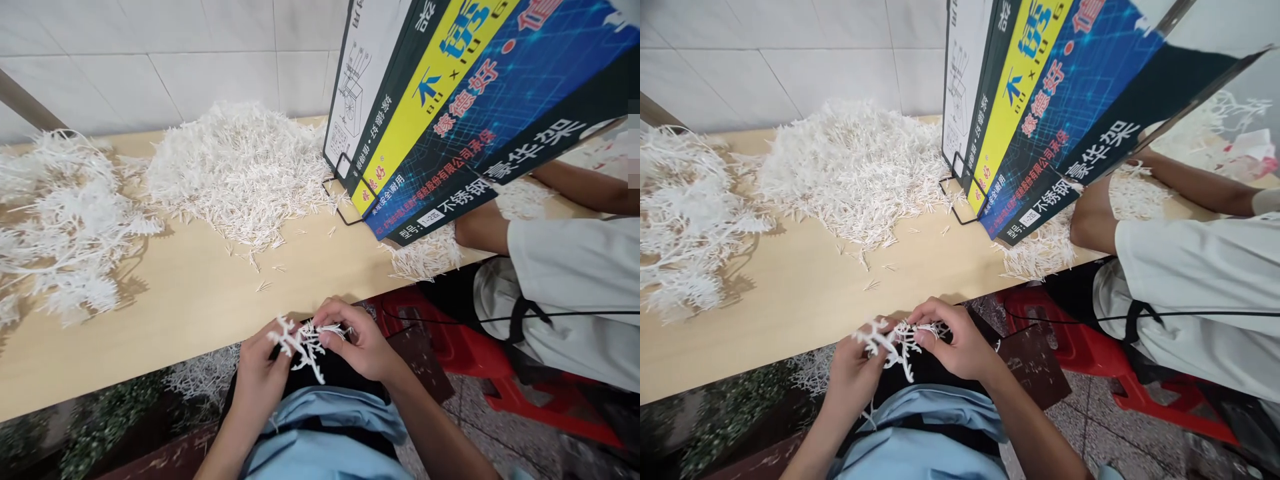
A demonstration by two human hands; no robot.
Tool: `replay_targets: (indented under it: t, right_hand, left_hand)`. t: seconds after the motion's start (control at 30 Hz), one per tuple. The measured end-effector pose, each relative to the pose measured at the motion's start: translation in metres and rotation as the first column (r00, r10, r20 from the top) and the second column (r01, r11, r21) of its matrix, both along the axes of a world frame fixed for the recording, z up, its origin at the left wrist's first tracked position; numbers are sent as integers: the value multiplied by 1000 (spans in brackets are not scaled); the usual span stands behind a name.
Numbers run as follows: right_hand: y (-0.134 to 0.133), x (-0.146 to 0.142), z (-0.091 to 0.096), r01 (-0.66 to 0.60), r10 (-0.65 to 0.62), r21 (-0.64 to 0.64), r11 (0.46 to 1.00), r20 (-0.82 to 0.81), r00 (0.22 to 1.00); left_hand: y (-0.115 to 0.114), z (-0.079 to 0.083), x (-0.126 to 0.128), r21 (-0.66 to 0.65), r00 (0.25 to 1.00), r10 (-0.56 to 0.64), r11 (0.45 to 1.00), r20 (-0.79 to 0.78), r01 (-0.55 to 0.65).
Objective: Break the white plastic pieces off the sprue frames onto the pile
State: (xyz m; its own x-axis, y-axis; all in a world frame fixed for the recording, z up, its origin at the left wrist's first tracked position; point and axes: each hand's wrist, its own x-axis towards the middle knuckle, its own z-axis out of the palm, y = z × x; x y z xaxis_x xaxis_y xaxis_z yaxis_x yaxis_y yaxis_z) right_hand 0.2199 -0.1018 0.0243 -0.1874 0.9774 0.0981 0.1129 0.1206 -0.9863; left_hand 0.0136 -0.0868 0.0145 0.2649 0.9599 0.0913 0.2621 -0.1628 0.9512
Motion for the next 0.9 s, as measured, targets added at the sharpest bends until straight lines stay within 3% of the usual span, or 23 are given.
replay_targets:
  t: [0.07,0.17,0.23,0.3,0.37,0.4,0.43,0.5,0.6,0.7,0.8,0.9]
  right_hand:
    - [-1,4,6,-77,76,19,997,52,996]
    - [-1,4,9,-130,129,18,991,47,991]
    - [0,-1,6,2,-3,-2,1000,-115,993]
    - [2,-9,1,211,-222,-72,975,-345,912]
    - [5,-17,0,329,-372,-175,928,-491,788]
    - [7,-21,0,334,-401,-222,916,-519,755]
    - [9,-24,1,319,-413,-264,910,-528,742]
    - [13,-25,6,260,-402,-328,908,-513,758]
    - [21,-14,19,188,-305,-316,930,-378,874]
    - [27,7,33,172,-183,-179,969,-43,982]
    - [24,21,35,76,-44,-99,992,293,955]
    - [8,22,14,23,25,-111,994,415,910]
  left_hand:
    - [2,1,1,-144,993,64,988,98,-50]
    - [2,7,9,-228,932,172,968,321,-100]
    - [1,9,12,-218,841,195,971,505,-94]
    - [-1,6,9,-115,805,62,993,589,8]
    - [-2,0,0,72,860,-207,978,466,197]
    - [-3,-3,-5,161,881,-341,939,328,304]
    - [-3,-7,-10,226,881,-444,886,164,404]
    - [-3,-12,-15,286,840,-527,791,-129,540]
    - [-1,-12,-1,329,809,-502,742,-306,585]
    - [-3,-9,36,320,843,-507,781,-178,537]
    - [-8,-12,63,152,828,-557,826,71,542]
    - [-13,-22,51,-26,820,-551,827,151,561]
